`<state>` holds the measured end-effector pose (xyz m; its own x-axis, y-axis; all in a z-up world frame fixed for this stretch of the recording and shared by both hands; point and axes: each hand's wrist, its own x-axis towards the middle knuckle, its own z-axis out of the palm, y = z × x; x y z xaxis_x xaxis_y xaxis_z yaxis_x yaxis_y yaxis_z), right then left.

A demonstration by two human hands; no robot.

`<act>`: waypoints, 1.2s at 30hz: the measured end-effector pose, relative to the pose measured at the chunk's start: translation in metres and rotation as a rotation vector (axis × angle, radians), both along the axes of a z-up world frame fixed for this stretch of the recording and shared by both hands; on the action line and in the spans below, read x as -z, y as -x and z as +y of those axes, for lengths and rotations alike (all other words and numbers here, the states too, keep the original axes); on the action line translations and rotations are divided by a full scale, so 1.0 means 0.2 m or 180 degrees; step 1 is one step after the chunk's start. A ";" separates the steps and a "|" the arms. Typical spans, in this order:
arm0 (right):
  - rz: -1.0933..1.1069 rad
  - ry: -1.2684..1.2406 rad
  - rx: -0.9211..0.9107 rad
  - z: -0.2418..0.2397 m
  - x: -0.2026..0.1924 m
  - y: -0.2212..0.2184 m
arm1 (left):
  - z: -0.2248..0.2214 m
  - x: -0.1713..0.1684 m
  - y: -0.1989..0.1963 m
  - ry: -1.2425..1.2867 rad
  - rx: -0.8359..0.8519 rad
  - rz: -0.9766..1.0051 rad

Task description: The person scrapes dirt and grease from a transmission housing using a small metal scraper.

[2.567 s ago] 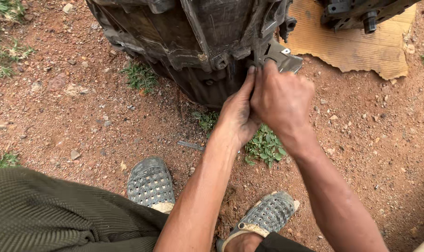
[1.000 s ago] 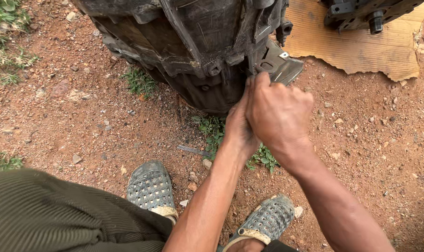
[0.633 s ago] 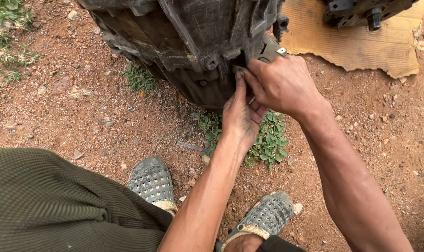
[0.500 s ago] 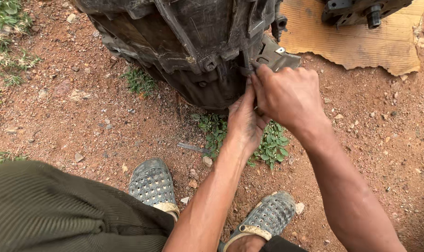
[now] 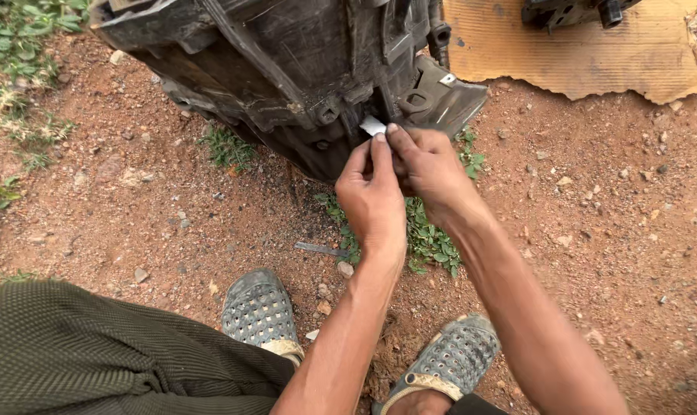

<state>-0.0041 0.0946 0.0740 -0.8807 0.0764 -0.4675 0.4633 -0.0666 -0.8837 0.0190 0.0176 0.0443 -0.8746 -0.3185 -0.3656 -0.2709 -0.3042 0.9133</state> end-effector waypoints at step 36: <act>0.1340 -0.2547 0.0179 -0.04 0.25 -0.16 | -0.06 0.08 0.00 0.0051 0.0637 -0.0330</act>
